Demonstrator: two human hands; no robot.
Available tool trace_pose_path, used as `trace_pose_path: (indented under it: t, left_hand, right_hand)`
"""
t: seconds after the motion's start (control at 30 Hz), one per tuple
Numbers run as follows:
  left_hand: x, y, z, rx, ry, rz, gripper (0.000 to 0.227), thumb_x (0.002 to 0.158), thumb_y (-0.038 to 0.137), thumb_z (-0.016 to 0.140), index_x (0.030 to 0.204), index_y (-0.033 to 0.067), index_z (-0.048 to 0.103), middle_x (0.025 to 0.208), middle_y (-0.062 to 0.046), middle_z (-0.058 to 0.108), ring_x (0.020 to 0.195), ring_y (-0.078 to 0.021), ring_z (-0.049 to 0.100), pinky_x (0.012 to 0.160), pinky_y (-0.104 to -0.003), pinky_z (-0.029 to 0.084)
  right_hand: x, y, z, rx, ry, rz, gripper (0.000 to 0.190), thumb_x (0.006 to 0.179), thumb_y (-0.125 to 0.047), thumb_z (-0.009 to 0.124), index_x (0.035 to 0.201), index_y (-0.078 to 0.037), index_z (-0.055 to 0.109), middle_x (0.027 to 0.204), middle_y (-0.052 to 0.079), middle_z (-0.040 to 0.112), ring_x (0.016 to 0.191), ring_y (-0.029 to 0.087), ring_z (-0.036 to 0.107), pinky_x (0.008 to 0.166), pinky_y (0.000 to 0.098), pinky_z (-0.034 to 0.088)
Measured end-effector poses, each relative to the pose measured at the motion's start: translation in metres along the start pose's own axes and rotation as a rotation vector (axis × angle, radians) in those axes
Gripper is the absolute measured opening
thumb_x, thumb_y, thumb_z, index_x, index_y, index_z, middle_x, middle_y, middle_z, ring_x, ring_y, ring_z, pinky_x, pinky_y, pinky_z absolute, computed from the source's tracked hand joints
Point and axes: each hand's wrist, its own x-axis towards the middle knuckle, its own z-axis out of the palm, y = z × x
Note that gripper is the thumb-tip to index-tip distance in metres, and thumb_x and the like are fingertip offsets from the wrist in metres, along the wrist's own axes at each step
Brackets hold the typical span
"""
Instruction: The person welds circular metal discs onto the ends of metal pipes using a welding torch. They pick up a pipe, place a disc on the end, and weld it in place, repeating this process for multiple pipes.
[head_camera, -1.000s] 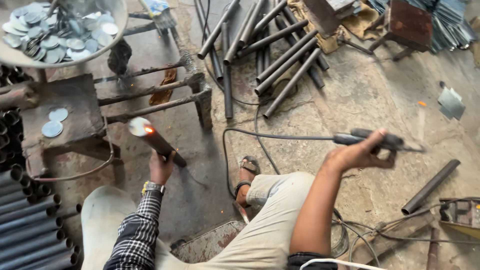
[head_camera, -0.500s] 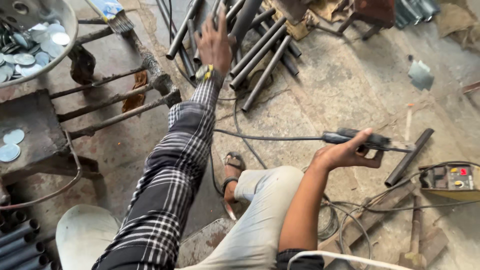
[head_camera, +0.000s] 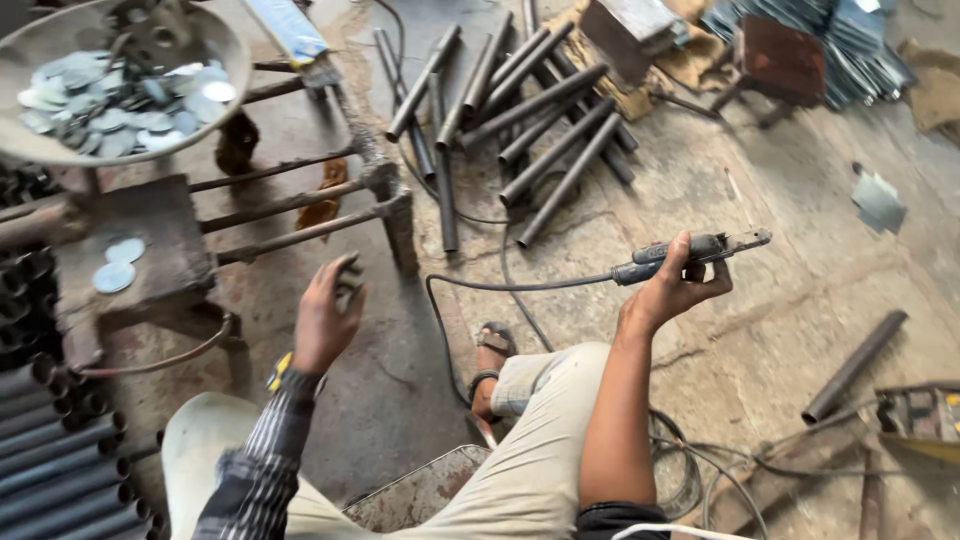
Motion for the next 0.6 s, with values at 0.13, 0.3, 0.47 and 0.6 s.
trace_pose_path:
  t: [0.13, 0.3, 0.47, 0.6]
  left_hand:
    - [-0.061, -0.027, -0.069, 0.170, 0.147, -0.182, 0.037, 0.090, 0.007, 0.075, 0.126, 0.0034, 0.063, 0.104, -0.014, 0.073, 0.087, -0.0256, 0.072, 0.074, -0.038, 0.055]
    - [-0.122, -0.073, -0.126, 0.231, 0.431, -0.343, 0.037, 0.091, 0.015, 0.076, 0.123, 0.0013, 0.064, 0.108, -0.017, 0.073, 0.094, -0.0296, 0.073, 0.085, -0.038, 0.057]
    - [-0.174, -0.132, -0.156, 0.470, 0.484, -0.476, 0.041, 0.086, 0.022, 0.079, 0.119, 0.0003, 0.066, 0.112, -0.022, 0.071, 0.101, -0.0379, 0.068, 0.087, -0.044, 0.054]
    - [-0.209, -0.193, -0.159, 0.417, 0.637, -0.686, 0.031, 0.088, 0.029, 0.080, 0.106, 0.0048, 0.071, 0.099, -0.016, 0.075, 0.095, -0.0340, 0.072, 0.084, -0.042, 0.057]
  right_hand:
    - [0.012, 0.066, 0.000, 0.024, -0.119, 0.095, 0.057, 0.098, -0.014, 0.087, 0.133, 0.004, 0.045, 0.119, 0.013, 0.060, 0.100, 0.020, 0.064, 0.090, 0.0372, 0.059]
    - [0.001, 0.096, 0.035, 0.102, -0.270, 0.290, 0.079, 0.082, -0.013, 0.090, 0.138, -0.012, 0.035, 0.125, 0.010, 0.065, 0.109, 0.022, 0.068, 0.100, 0.0407, 0.063]
    - [-0.040, 0.087, 0.079, 0.195, -0.440, 0.352, 0.068, 0.093, 0.000, 0.087, 0.137, -0.005, 0.035, 0.133, 0.017, 0.062, 0.112, 0.031, 0.069, 0.094, 0.0479, 0.069]
    - [-0.071, 0.093, 0.103, 0.123, -0.585, 0.355, 0.063, 0.094, -0.001, 0.083, 0.136, -0.005, 0.037, 0.130, 0.019, 0.062, 0.105, 0.030, 0.071, 0.085, 0.0453, 0.066]
